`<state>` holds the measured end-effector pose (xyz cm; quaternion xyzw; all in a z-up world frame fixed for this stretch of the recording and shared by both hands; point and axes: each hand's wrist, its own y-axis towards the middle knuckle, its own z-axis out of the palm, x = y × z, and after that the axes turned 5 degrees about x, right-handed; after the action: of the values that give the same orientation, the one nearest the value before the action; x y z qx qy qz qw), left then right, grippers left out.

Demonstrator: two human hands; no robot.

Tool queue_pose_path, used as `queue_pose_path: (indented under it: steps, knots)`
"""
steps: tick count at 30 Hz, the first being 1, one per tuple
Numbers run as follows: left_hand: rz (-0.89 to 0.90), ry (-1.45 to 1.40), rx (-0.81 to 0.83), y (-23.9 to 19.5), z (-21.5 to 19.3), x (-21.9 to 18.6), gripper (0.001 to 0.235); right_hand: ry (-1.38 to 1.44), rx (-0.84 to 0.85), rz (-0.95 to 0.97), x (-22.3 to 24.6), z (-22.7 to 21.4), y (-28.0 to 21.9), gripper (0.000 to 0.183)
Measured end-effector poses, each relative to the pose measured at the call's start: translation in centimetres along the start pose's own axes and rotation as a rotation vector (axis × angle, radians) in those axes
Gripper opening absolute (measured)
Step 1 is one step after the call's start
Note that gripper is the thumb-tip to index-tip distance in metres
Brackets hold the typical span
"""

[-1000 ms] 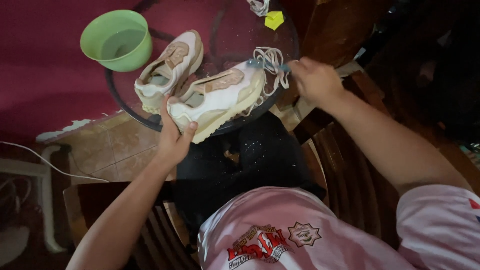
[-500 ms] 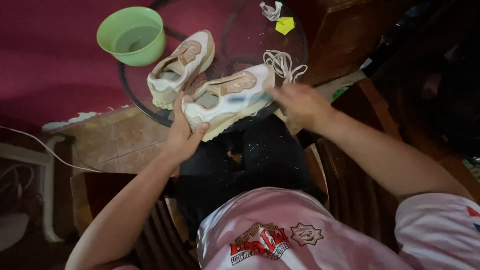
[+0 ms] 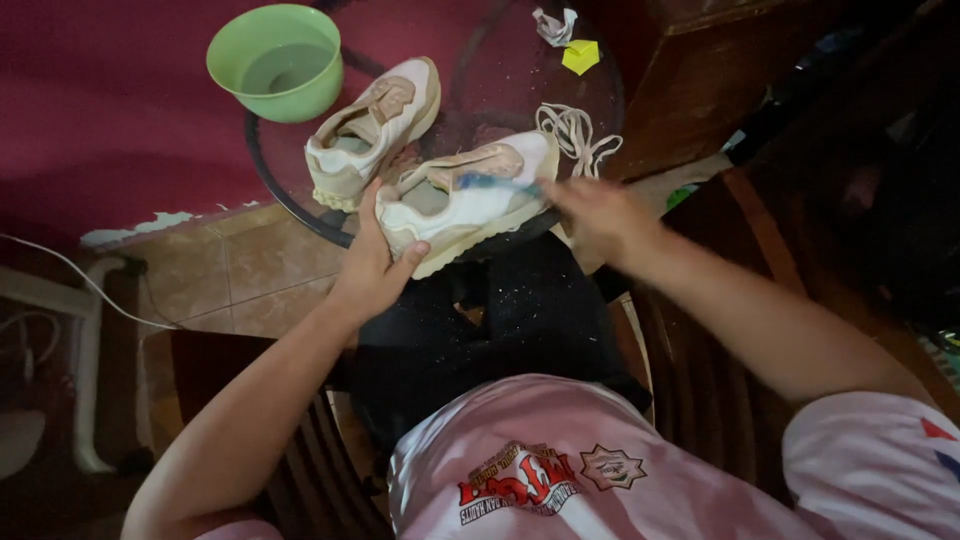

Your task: The person scrubs a white sneaker with a toothbrush, repeatedly dipping the brush into a green bowl of water and cleaning the upper, laces, and sole. The person rotates the shoe to access different areas and continues scrubbing throughout the clip.

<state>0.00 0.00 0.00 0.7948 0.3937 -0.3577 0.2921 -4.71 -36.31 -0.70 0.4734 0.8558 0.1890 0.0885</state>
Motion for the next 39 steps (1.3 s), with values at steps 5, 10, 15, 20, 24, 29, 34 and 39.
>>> queue_pose_path:
  steps: [5, 10, 15, 20, 24, 29, 34, 39]
  knots:
    - [0.034, -0.024, -0.004, 0.2, -0.1, 0.1, 0.097, -0.15, -0.037, 0.11, -4.4, 0.5, -0.6, 0.048]
    - [0.059, -0.015, -0.013, 0.2, 0.1, 0.7, 0.1, -0.058, -0.05, 0.014, -3.3, -2.4, 0.0, 0.029]
    - [0.053, -0.057, 0.01, 0.1, 0.0, 0.2, 0.098, -0.194, -0.005, 0.209, -7.3, -2.9, -0.5, 0.026]
    - [0.022, -0.025, 0.018, 0.1, -0.1, 0.5, 0.097, -0.013, -0.12, 0.027, -3.6, -1.2, -0.3, 0.032]
    - [0.001, -0.021, 0.027, 0.1, -0.4, 0.0, 0.096, -0.156, -0.045, 0.167, -8.0, -1.2, -1.0, 0.028]
    - [-0.033, -0.023, 0.022, 0.1, -0.3, 0.0, 0.096, -0.064, -0.077, 0.032, -3.5, -0.7, -1.2, 0.03]
    - [-0.055, -0.014, 0.029, 0.2, -0.3, -0.7, 0.096, -0.083, -0.038, -0.095, -5.6, 0.5, -0.9, 0.051]
    - [-0.007, -0.036, -0.006, 0.3, 0.0, -0.1, 0.097, 0.076, -0.103, -0.003, -8.0, -1.4, -1.2, 0.03]
